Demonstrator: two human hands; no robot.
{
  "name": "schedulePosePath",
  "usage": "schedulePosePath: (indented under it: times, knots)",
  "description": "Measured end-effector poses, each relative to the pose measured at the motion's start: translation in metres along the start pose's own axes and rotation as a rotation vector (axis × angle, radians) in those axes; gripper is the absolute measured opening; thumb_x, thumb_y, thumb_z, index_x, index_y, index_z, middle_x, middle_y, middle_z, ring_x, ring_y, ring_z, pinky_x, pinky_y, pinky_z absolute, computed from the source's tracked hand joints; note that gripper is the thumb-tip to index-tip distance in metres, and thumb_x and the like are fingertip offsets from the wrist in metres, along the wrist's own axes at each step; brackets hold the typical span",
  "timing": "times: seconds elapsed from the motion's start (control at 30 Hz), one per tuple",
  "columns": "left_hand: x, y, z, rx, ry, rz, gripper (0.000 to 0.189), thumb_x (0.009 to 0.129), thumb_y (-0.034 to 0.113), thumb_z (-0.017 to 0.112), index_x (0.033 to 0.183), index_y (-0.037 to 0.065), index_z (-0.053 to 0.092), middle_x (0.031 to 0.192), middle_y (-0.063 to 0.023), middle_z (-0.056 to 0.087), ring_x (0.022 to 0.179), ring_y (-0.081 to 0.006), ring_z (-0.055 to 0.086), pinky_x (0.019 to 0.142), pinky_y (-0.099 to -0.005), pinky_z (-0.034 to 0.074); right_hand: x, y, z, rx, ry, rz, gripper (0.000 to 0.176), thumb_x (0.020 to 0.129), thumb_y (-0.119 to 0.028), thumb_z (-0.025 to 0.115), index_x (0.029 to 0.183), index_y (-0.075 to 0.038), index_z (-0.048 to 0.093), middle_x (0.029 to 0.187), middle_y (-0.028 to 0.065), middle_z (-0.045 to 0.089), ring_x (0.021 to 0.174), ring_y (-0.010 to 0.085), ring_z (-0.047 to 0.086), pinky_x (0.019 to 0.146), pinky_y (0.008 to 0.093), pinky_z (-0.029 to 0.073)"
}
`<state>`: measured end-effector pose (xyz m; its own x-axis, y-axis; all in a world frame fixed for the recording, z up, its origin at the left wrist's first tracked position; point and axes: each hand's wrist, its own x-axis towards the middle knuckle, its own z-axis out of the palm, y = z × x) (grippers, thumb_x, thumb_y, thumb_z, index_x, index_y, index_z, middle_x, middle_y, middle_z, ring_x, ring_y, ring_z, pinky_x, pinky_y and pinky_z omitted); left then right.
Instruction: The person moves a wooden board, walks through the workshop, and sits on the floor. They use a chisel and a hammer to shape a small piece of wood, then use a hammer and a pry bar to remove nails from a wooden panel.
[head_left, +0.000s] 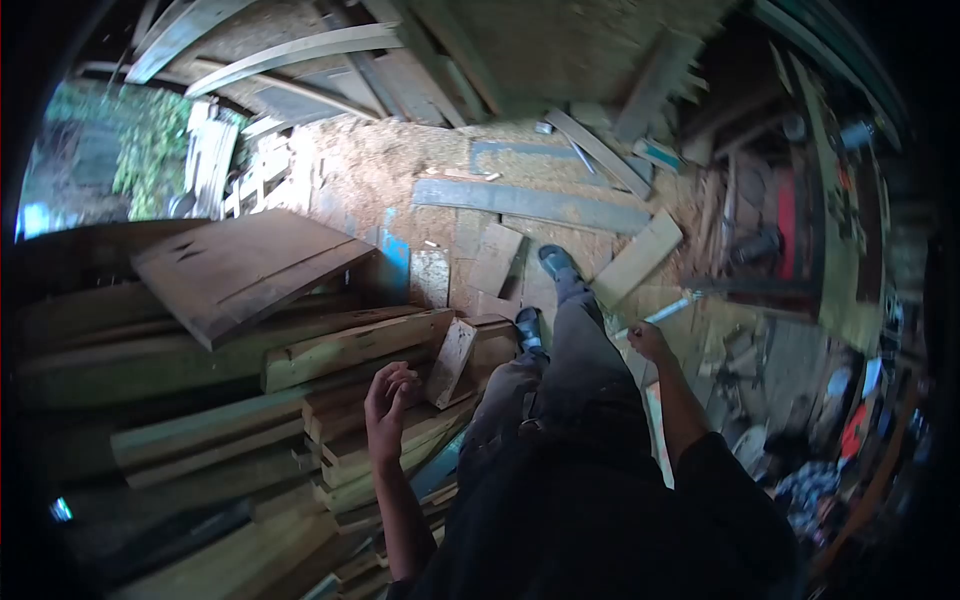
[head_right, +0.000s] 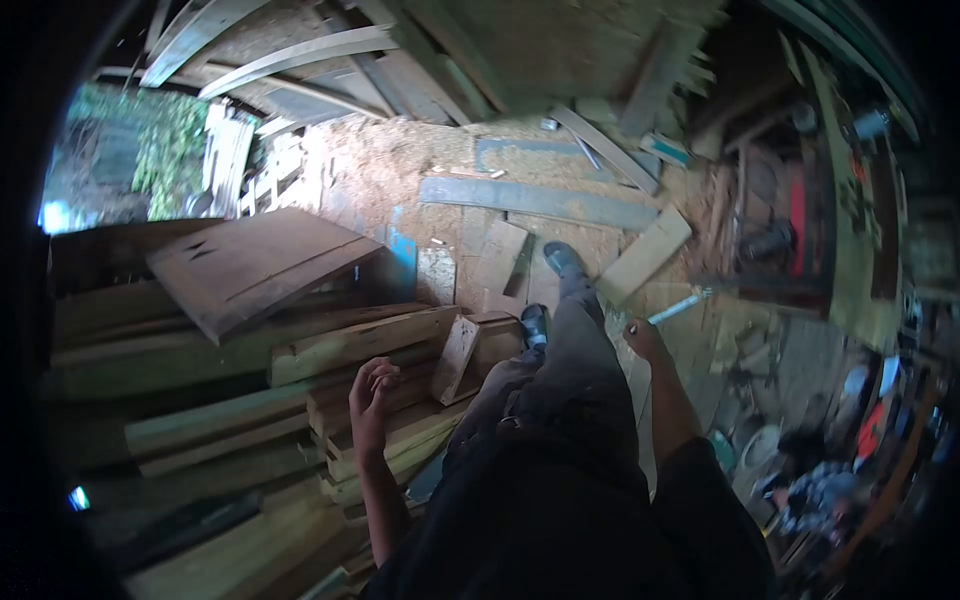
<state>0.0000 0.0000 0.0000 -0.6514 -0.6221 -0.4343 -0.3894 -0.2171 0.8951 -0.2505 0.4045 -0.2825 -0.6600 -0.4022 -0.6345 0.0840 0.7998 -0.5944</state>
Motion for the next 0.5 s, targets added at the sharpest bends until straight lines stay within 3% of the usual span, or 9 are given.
schedulePosePath:
  times: [0.07, 0.1, 0.2, 0.23, 0.3, 0.5]
  knots:
    - [-0.012, 0.005, 0.012, 0.012, 0.084, 0.062, 0.031, 0.091, 0.002, 0.056, 0.121, -0.001, 0.051, 0.104, -0.0080, 0.061, 0.101, -0.0147, 0.057, 0.090, -0.0267, 0.045, 0.029, 0.003, -0.003, -0.098, -0.019, -0.126, 0.024, 0.080, -0.023, 0.060, 0.087, 0.000, 0.064, 0.083, 0.0210, 0.065, 0.080, 0.0339, 0.066, 0.073, 0.0428, 0.050]
    - [0.032, -0.001, 0.044, -0.113, 0.106, 0.072, 0.029, 0.090, 0.001, 0.055, 0.119, 0.000, 0.051, 0.102, -0.0078, 0.061, 0.100, -0.0148, 0.058, 0.089, -0.0269, 0.045, 0.068, -0.012, -0.079, -0.209, -0.001, -0.092, 0.023, 0.080, -0.022, 0.060, 0.086, 0.000, 0.064, 0.082, 0.0210, 0.065, 0.081, 0.0343, 0.065, 0.073, 0.0427, 0.050]
    - [0.019, 0.042, 0.043, -0.063, 0.271, 0.063, 0.028, 0.090, -0.001, 0.055, 0.118, 0.000, 0.051, 0.101, -0.0061, 0.061, 0.099, -0.0141, 0.058, 0.089, -0.0268, 0.044, 0.101, -0.038, -0.040, -0.106, -0.150, -0.064, 0.020, 0.079, -0.019, 0.061, 0.083, 0.000, 0.064, 0.077, 0.0190, 0.066, 0.075, 0.0313, 0.067, 0.070, 0.0400, 0.052]
    - [0.023, 0.045, 0.050, -0.084, 0.274, 0.087, 0.029, 0.090, -0.001, 0.056, 0.118, 0.000, 0.052, 0.100, -0.0053, 0.061, 0.098, -0.0136, 0.058, 0.088, -0.0266, 0.044, 0.116, -0.055, -0.043, -0.101, -0.169, -0.138, 0.018, 0.080, -0.018, 0.062, 0.084, -0.001, 0.064, 0.073, 0.0161, 0.066, 0.068, 0.0264, 0.067, 0.063, 0.0372, 0.052]
    - [0.030, 0.056, 0.066, -0.122, 0.265, 0.096, 0.029, 0.089, 0.002, 0.060, 0.117, 0.000, 0.052, 0.095, -0.0019, 0.060, 0.094, -0.0112, 0.058, 0.085, -0.0250, 0.044, 0.133, -0.087, -0.054, -0.070, -0.183, -0.063, 0.017, 0.081, -0.018, 0.062, 0.085, -0.002, 0.063, 0.069, 0.0127, 0.066, 0.062, 0.0214, 0.066, 0.058, 0.0344, 0.051]
    - [0.035, 0.062, 0.085, -0.083, 0.295, 0.105, 0.030, 0.090, 0.004, 0.060, 0.118, 0.001, 0.052, 0.089, 0.0006, 0.056, 0.090, -0.0087, 0.056, 0.084, -0.0248, 0.044, 0.179, -0.138, -0.060, 0.012, -0.276, -0.189, 0.016, 0.082, -0.017, 0.061, 0.084, -0.001, 0.062, 0.067, 0.0097, 0.064, 0.059, 0.0174, 0.063, 0.056, 0.0321, 0.049]
